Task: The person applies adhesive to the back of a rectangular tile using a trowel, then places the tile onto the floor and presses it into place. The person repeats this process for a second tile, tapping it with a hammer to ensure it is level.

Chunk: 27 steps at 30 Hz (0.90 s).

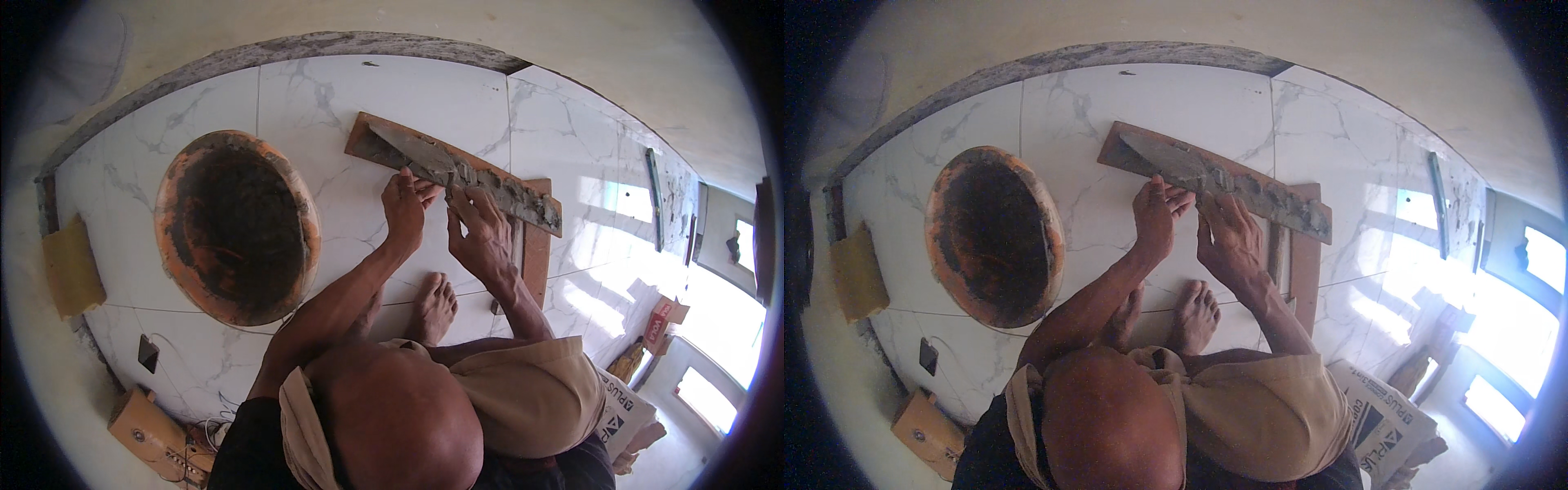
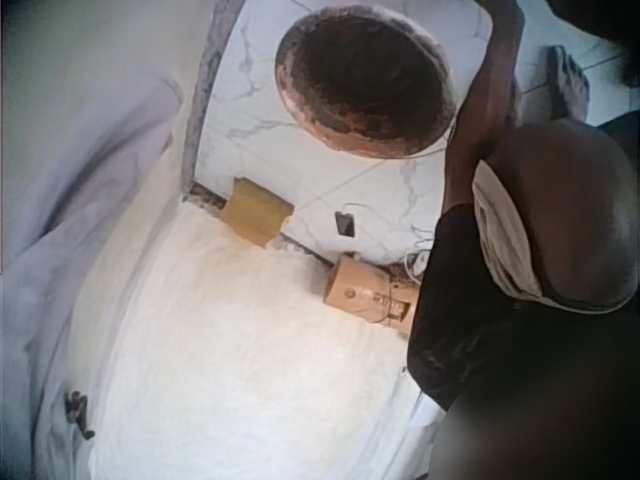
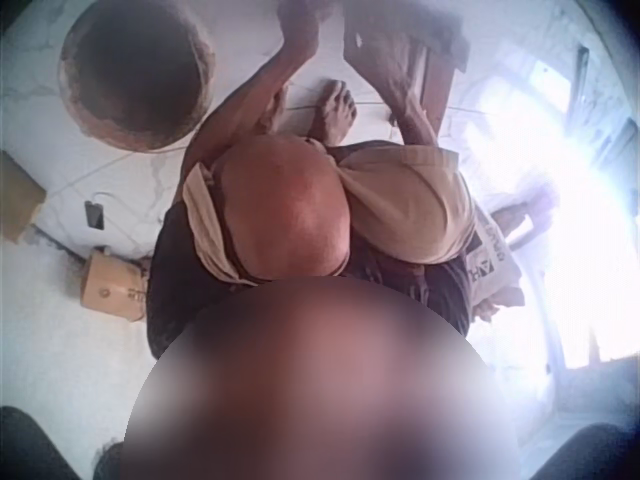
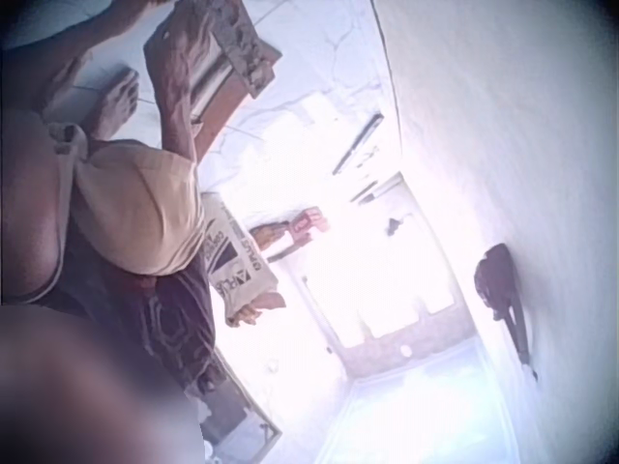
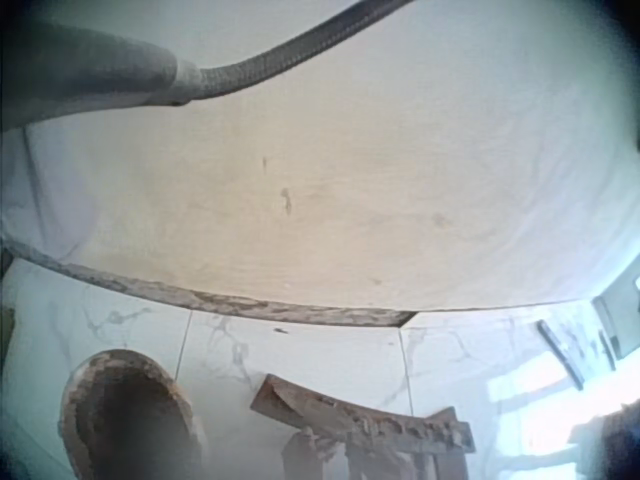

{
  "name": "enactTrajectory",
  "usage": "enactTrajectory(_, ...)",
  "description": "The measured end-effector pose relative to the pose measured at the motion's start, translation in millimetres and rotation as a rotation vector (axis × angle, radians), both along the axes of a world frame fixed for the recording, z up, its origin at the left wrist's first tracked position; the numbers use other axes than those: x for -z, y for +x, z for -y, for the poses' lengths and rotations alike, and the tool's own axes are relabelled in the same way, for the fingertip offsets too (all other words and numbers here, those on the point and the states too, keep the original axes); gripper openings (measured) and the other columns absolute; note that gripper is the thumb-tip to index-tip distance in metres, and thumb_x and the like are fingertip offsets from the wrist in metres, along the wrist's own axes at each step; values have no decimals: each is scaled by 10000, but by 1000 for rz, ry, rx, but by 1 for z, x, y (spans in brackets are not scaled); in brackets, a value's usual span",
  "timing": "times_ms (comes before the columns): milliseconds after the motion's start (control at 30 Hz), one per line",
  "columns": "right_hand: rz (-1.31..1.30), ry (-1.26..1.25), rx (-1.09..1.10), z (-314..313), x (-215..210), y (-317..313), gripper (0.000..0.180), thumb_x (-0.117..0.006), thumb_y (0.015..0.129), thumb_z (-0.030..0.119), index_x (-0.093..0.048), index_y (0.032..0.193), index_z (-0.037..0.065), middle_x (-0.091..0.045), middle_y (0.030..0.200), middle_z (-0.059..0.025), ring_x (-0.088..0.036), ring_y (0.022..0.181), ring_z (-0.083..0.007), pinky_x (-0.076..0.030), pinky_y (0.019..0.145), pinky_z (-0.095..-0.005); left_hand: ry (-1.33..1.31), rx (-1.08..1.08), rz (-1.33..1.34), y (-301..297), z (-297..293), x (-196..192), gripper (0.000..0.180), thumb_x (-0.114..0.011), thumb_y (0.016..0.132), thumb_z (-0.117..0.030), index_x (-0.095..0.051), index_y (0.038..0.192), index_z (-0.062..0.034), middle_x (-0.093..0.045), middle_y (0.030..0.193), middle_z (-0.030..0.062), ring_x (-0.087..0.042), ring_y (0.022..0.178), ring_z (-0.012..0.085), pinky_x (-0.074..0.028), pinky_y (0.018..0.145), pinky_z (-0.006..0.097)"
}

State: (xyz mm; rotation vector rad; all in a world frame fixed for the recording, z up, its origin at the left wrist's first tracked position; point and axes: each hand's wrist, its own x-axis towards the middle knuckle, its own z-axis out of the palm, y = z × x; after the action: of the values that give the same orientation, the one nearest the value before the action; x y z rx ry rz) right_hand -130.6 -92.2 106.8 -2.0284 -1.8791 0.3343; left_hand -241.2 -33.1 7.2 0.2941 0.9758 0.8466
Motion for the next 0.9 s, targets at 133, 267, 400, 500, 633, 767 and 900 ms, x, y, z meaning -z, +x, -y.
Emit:
enactTrajectory(133,72,9,-45,1,10,-3,333,-705,856,62,-663,1186,43,-609,1011,-104,-659,907,-309,-547,761,-414,-98,-102,-31,8,-2,-14,327,-384,1104,-294,-484,1029,9,-647,941,142,-598,784,170,-483,725,327)
enactTrajectory(267,-69,0,-73,7,1,-3,320,-664,839,5,-670,1158,27,-611,998,-115,-655,906,-301,-554,735,-416,-52,-112,-41,7,-1,-13,353,-373,1111,-286,-514,982,11,-665,881,114,-563,655,102,-454,618,256)
enactTrajectory(400,-432,-152,59,16,-17,13,283,-718,855,56,-706,1132,2,-665,1033,-116,-695,871,-237,-557,722,-334,9,-88,-7,8,0,-10,374,-382,1108,-317,-525,1005,14,-675,905,117,-565,657,103,-453,622,257)
enactTrajectory(500,-615,-286,194,28,-22,34,325,-753,854,99,-714,1161,0,-691,1029,-116,-684,860,-189,-540,729,-309,32,-73,-14,9,2,-9,389,-385,1106,-334,-528,1015,15,-682,919,129,-587,681,113,-466,642,264)
enactTrajectory(633,-502,-215,131,33,-22,40,308,-744,856,101,-713,1143,-6,-686,1020,-135,-683,857,-247,-542,757,-354,45,-36,-18,2,1,-11,420,-395,1095,-374,-483,1099,36,-635,1029,186,-645,921,267,-511,848,397)
enactTrajectory(767,-387,-151,148,18,-21,30,303,-733,855,90,-702,1137,-16,-673,1055,-160,-686,912,-294,-539,801,-375,23,-79,-14,12,2,-14,405,-372,1108,-347,-521,1025,20,-683,942,148,-629,748,144,-513,748,298)
enactTrajectory(900,-259,-124,197,10,-20,15,323,-723,852,71,-691,1165,0,-672,1086,-167,-686,956,-334,-542,816,-398,30,-35,-23,5,1,-2,412,-378,1103,-362,-513,1047,24,-670,972,162,-648,822,192,-525,797,348)
